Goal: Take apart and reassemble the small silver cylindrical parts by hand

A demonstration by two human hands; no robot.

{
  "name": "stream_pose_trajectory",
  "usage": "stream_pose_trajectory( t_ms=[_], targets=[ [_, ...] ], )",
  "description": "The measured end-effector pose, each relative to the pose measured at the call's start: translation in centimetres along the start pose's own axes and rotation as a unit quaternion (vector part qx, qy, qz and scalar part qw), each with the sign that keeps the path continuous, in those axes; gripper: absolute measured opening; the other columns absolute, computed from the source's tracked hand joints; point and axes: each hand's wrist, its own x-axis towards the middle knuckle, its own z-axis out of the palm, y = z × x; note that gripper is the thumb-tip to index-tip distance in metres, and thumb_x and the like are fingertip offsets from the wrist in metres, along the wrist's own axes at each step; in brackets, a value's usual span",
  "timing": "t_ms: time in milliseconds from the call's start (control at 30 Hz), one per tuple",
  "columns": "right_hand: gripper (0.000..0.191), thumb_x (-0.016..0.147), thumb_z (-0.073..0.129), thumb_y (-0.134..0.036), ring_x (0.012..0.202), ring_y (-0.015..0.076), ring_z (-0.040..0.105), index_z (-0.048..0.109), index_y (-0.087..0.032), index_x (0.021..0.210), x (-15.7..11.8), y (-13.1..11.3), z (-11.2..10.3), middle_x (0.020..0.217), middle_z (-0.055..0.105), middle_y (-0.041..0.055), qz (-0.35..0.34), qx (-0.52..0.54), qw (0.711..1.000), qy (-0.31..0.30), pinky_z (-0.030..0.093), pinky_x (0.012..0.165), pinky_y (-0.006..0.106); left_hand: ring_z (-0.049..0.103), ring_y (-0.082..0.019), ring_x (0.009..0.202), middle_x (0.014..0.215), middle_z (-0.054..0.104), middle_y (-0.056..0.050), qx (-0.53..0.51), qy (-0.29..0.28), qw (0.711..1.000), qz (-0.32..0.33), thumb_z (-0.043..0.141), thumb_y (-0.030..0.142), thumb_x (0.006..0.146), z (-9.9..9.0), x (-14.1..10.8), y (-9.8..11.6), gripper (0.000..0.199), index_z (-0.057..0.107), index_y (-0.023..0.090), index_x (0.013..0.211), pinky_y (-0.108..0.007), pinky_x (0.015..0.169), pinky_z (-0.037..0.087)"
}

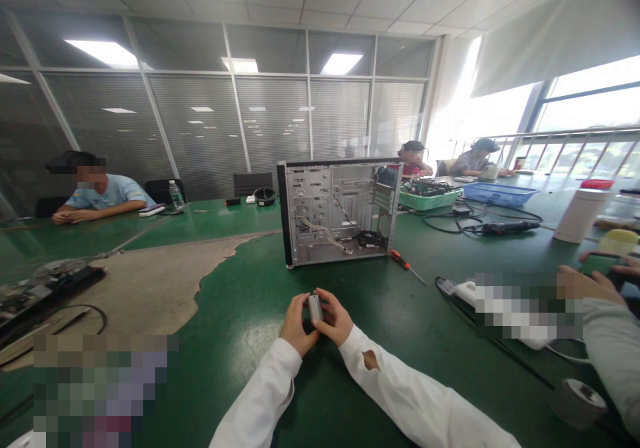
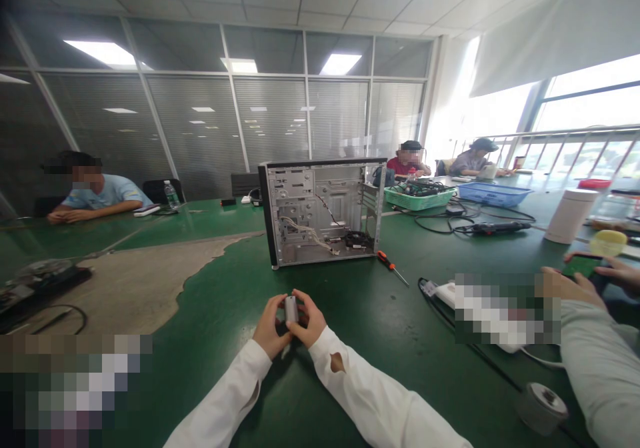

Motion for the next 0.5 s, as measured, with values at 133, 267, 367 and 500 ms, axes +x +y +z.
stream_pose_trajectory(
  t_ms=[133,267,367,500],
  targets=[
    [0.066,0.060,0.059,-0.015,0.098,0.0195,0.048,0.028,-0.027,0.117,-0.22,-0.54,0.27,0.122,0.033,0.0086,-0.004,-0.007,1.000,0.021,0.044,0.077,0.036,0.036,-0.027,0.108,0.117,0.034,-0.012,0.041,0.005,0.999,0.028,0.052,0.010,0.054,-0.07,-0.07,0.15,0.064,0.030,0.016,0.114,-0.040,0.077,0.042],
    [0.065,0.059,0.061,-0.018,0.090,0.0175,0.051,0.030,-0.026,0.115,-0.14,-0.42,0.36,0.112,0.040,0.0078,0.021,0.009,0.998,0.052,0.044,0.075,0.035,0.034,-0.027,0.110,0.118,0.033,-0.013,0.066,0.005,0.997,0.042,0.049,0.009,0.056,-0.17,-0.12,0.43,0.063,0.029,0.016,0.115,-0.043,0.084,0.038],
    [0.063,0.058,0.061,-0.020,0.086,0.0167,0.051,0.032,-0.025,0.113,0.04,-0.13,0.30,0.100,0.046,0.0062,0.040,0.025,0.997,0.068,0.043,0.074,0.035,0.032,-0.026,0.112,0.119,0.033,-0.013,0.081,0.003,0.995,0.051,0.047,0.008,0.058,-0.23,-0.08,0.56,0.060,0.029,0.016,0.115,-0.043,0.087,0.036],
    [0.064,0.057,0.062,-0.020,0.086,0.0175,0.051,0.031,-0.024,0.114,0.13,-0.06,0.19,0.094,0.049,0.0053,0.041,0.027,0.997,0.056,0.044,0.071,0.034,0.030,-0.024,0.114,0.121,0.033,-0.012,0.098,0.008,0.992,0.075,0.045,0.006,0.058,-0.31,-0.01,0.72,0.060,0.029,0.015,0.116,-0.042,0.093,0.031]
  ],
)
